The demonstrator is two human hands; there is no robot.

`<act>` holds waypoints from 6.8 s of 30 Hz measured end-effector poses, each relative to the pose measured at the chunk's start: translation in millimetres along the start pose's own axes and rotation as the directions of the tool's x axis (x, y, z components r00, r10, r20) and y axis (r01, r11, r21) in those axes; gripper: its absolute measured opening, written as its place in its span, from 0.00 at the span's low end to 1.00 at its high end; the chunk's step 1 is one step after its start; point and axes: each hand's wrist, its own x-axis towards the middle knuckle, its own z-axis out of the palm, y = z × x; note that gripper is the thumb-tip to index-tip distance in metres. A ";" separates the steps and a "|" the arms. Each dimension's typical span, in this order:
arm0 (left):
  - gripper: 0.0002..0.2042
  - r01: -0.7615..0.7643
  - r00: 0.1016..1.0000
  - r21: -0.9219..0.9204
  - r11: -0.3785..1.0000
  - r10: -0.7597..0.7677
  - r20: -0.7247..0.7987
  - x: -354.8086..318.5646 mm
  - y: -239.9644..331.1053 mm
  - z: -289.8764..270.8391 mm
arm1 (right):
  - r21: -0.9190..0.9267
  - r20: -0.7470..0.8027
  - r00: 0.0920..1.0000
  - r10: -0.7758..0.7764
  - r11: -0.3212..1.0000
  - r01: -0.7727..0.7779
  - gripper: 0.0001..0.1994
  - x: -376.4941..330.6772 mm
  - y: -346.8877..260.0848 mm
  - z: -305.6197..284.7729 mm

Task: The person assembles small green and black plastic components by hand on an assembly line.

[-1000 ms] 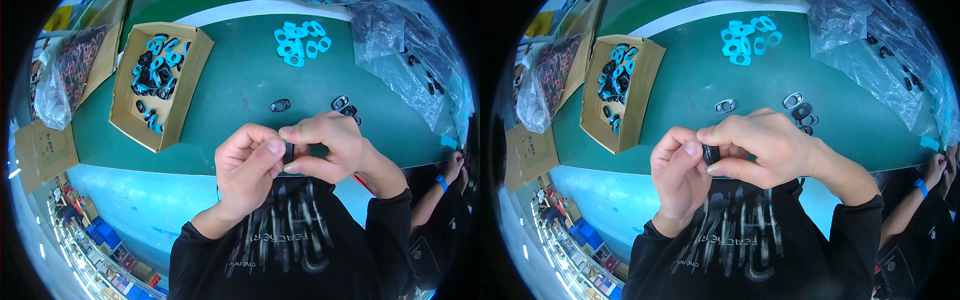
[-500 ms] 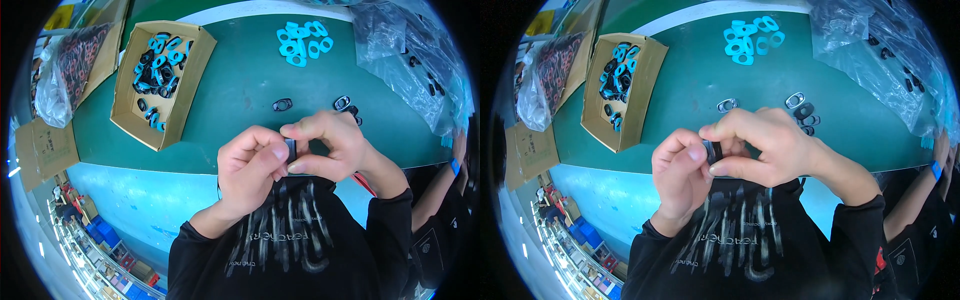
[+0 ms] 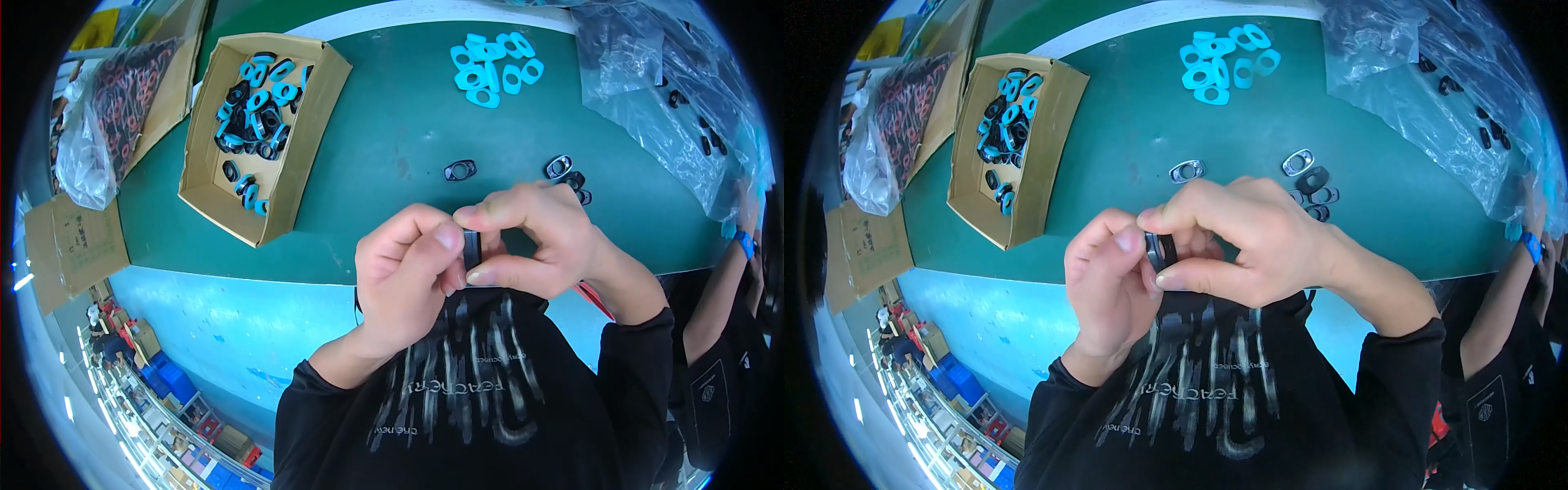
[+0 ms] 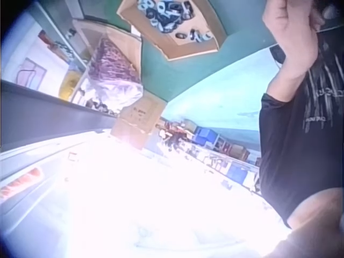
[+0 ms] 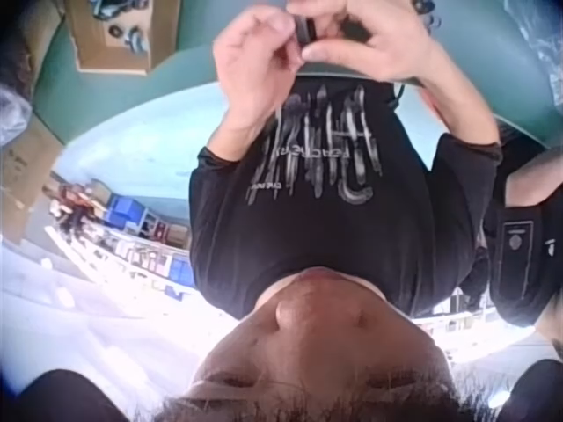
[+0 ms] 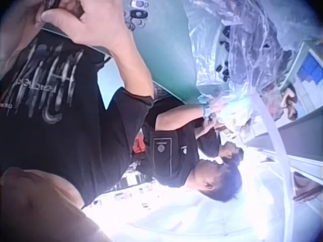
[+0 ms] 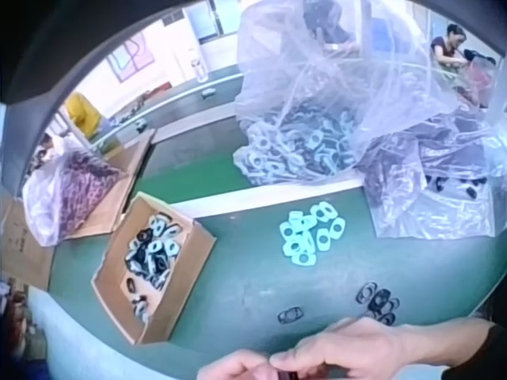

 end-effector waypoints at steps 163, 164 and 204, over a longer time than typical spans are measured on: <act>0.12 -0.563 0.824 0.825 0.046 -0.046 0.565 115.7 20.7 -33.5 | -0.647 -0.290 0.880 0.376 0.600 -0.470 0.08 13.7 22.3 -45.7; 0.12 -0.581 0.814 0.814 0.022 -0.022 0.581 115.6 19.5 -33.6 | -0.647 -0.289 0.880 0.377 0.601 -0.470 0.08 13.3 22.2 -45.6; 0.09 -0.562 0.819 0.824 -0.073 -0.191 0.541 124.7 31.5 -18.2 | -0.668 -0.121 0.936 0.329 0.671 -0.322 0.11 2.4 28.1 -58.0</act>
